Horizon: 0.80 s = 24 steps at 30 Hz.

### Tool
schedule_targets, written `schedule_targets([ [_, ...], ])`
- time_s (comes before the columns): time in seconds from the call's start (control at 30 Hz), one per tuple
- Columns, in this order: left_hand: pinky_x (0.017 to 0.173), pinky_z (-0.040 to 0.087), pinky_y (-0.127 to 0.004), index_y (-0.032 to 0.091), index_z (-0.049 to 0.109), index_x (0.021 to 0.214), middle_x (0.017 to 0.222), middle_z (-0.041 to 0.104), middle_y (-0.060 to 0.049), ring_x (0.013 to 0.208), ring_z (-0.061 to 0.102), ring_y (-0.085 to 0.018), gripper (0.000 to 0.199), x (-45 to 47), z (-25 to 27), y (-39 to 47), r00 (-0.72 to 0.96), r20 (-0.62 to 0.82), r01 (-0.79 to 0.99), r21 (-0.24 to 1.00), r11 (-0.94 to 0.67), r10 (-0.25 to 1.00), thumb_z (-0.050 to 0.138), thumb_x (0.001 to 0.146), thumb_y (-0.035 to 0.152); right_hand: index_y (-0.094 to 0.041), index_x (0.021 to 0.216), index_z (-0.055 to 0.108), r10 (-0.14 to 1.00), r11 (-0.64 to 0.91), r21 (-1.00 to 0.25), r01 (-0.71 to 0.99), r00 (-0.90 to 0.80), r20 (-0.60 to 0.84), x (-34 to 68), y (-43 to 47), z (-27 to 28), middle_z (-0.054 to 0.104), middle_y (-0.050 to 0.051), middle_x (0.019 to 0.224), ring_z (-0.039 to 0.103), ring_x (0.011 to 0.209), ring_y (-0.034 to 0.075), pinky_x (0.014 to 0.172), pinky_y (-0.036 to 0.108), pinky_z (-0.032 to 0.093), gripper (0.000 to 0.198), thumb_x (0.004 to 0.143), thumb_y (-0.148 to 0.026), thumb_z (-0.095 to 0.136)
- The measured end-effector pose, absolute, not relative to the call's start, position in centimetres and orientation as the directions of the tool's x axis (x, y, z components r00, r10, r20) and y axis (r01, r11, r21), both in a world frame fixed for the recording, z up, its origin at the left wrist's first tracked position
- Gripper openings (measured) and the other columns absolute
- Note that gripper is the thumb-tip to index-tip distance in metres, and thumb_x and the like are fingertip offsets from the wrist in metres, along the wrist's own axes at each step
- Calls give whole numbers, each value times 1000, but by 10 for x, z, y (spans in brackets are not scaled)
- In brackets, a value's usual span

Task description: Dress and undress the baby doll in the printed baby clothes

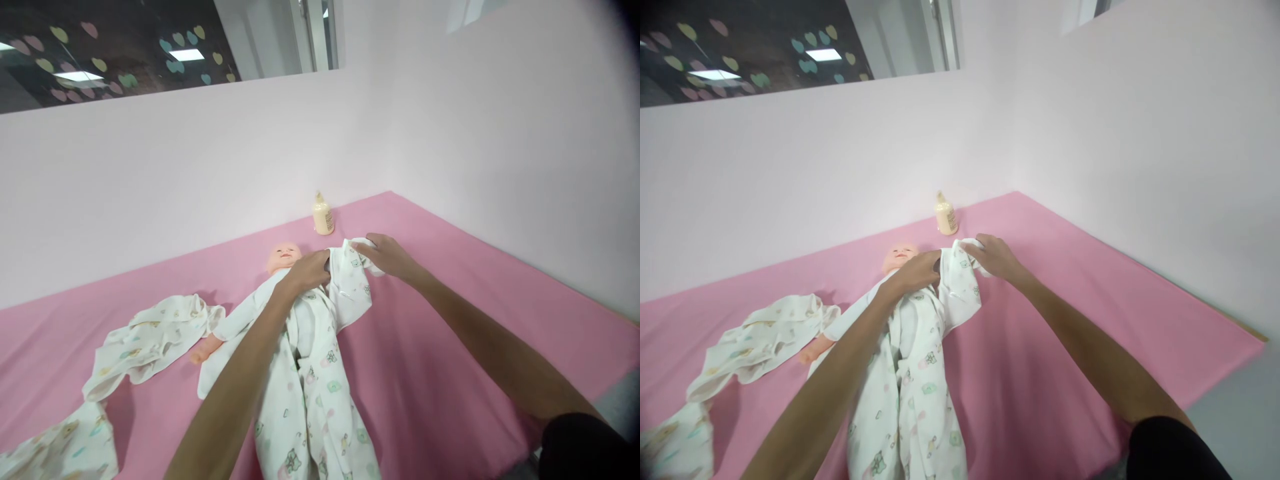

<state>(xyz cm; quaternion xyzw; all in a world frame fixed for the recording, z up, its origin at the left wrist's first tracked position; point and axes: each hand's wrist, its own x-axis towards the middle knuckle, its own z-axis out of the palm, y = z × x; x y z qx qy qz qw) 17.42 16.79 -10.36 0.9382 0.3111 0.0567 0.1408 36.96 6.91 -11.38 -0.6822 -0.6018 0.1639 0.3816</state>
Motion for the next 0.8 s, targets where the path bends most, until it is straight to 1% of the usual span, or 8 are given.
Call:
schedule_targets([
  [0.13, 69, 44, -29, 20, 58, 88, 92, 69, -3, 79, 58, -20, 18, 180, -107, 167, 852, 67, 460, 377, -804, 519, 51, 71, 17, -22, 67, 24, 925, -7, -626, 780, 243, 293, 364, 72, -116, 41, -1, 61, 36, 57, 14, 56, 29, 28, 43, 98, -49, 36],
  [0.27, 63, 38, -28, 20, 51, 81, 84, 65, -1, 71, 53, -18, 11, 183, -113, 169, 870, 126, 395, 402, -826, 477, 49, 71, 17, -22, 69, 29, 920, -42, -491, 870, 226, 321, 363, 72, -120, 45, -1, 57, 36, 52, 14, 56, 30, 26, 41, 101, -48, 30],
  [0.37, 61, 36, -28, 20, 48, 78, 81, 64, -1, 68, 50, -17, 12, 182, -115, 172, 859, 140, 411, 384, -827, 492, 46, 69, 13, -22, 67, 32, 895, -45, -348, 936, 193, 403, 367, 71, -122, 45, -1, 54, 31, 49, 14, 55, 30, 21, 44, 103, -47, 25],
  [0.47, 61, 34, -28, 20, 48, 76, 79, 64, -1, 68, 51, -17, 15, 181, -114, 173, 848, 136, 439, 362, -823, 512, 44, 67, 9, -20, 64, 39, 875, -75, -181, 981, 151, 459, 376, 71, -122, 49, 1, 54, 29, 48, 13, 56, 30, 16, 51, 104, -47, 23],
  [0.57, 63, 35, -28, 20, 50, 79, 83, 66, -2, 71, 53, -18, 13, 180, -111, 172, 854, 142, 427, 361, -829, 501, 46, 70, 11, -19, 64, 43, 874, -54, -51, 997, 72, 481, 387, 71, -118, 52, 2, 56, 27, 48, 13, 57, 30, 13, 52, 103, -48, 25],
  [0.67, 65, 35, -28, 20, 51, 81, 89, 66, -3, 76, 55, -19, 5, 179, -109, 172, 846, 144, 434, 374, -820, 513, 52, 76, 20, -19, 63, 42, 861, -5, -20, 1000, 14, 508, 401, 69, -111, 52, 1, 56, 25, 49, 12, 57, 30, 12, 50, 103, -47, 28],
  [0.73, 65, 34, -29, 20, 51, 81, 87, 63, -2, 76, 54, -19, 10, 178, -108, 171, 826, 132, 471, 376, -799, 549, 57, 80, 28, -19, 61, 39, 853, 18, -62, 998, 17, 521, 411, 67, -105, 49, 1, 54, 25, 49, 13, 56, 30, 13, 50, 102, -46, 30],
  [0.8, 64, 33, -29, 20, 50, 81, 83, 60, 0, 74, 52, -18, 19, 174, -105, 169, 810, 128, 492, 381, -783, 572, 59, 82, 36, -19, 59, 35, 855, 31, -148, 989, 50, 517, 420, 64, -99, 45, 0, 52, 27, 49, 13, 56, 30, 16, 50, 102, -46, 31],
])
